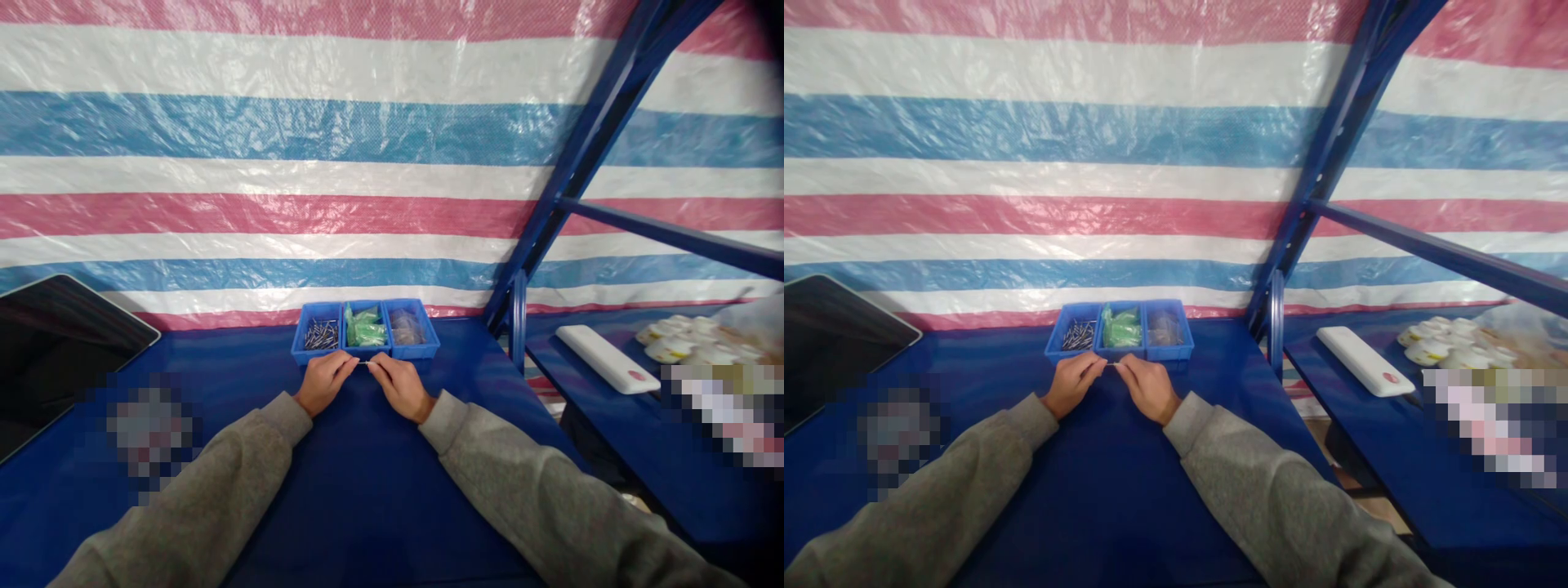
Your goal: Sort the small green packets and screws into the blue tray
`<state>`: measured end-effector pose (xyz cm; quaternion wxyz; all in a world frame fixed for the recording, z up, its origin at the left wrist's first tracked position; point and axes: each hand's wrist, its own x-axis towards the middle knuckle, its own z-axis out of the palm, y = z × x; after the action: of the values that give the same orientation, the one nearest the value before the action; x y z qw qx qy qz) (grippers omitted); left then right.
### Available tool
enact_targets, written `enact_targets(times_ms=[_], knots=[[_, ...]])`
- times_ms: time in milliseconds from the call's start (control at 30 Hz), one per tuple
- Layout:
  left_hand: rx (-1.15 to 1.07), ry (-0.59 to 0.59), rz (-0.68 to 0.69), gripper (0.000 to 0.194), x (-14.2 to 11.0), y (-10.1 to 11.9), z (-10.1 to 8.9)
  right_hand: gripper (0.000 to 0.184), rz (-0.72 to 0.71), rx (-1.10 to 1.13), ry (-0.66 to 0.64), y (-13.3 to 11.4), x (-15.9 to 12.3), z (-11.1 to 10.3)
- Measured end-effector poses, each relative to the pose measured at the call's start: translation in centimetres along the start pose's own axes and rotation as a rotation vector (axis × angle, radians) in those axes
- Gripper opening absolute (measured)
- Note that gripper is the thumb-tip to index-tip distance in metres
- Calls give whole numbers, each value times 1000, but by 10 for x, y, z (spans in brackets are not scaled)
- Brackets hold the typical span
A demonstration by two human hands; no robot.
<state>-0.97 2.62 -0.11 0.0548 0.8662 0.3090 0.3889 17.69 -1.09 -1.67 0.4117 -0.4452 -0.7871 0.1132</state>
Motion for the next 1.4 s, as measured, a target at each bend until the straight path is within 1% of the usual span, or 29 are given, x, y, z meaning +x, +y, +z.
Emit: enact_targets(times_ms=[167,300,367,500,567,667,800,900,1033,1167,1300,1400], knots=[[-67,21,38,13,0,1,-1,38,-34,13,-29,1,-1,-1],[-133,-27,103,13,1,2,0,41,-33,35,-45,1,-1,-2],[-130,-57,108,14,0,2,1,38,-36,47,-34,0,-1,-2],[-68,-93,81,21,-1,0,1,25,-56,89,20,-3,-1,-3],[-32,-98,86,24,-2,-1,1,24,-71,90,35,-3,-1,-2],[-23,-70,99,21,-2,-1,0,30,-81,56,39,-1,-2,-1],[-72,3,84,13,-1,1,0,37,-67,24,29,2,-2,1],[-83,37,85,12,-1,2,1,33,-80,32,42,1,-2,1],[-110,81,104,12,0,2,1,24,-105,101,88,-2,-1,-1],[-128,89,120,11,0,1,2,20,-81,145,146,-2,-1,-1],[-111,68,105,11,-1,1,1,21,-25,178,193,-2,-1,1],[-95,33,100,14,-1,1,0,17,-62,173,180,-2,-1,0]])
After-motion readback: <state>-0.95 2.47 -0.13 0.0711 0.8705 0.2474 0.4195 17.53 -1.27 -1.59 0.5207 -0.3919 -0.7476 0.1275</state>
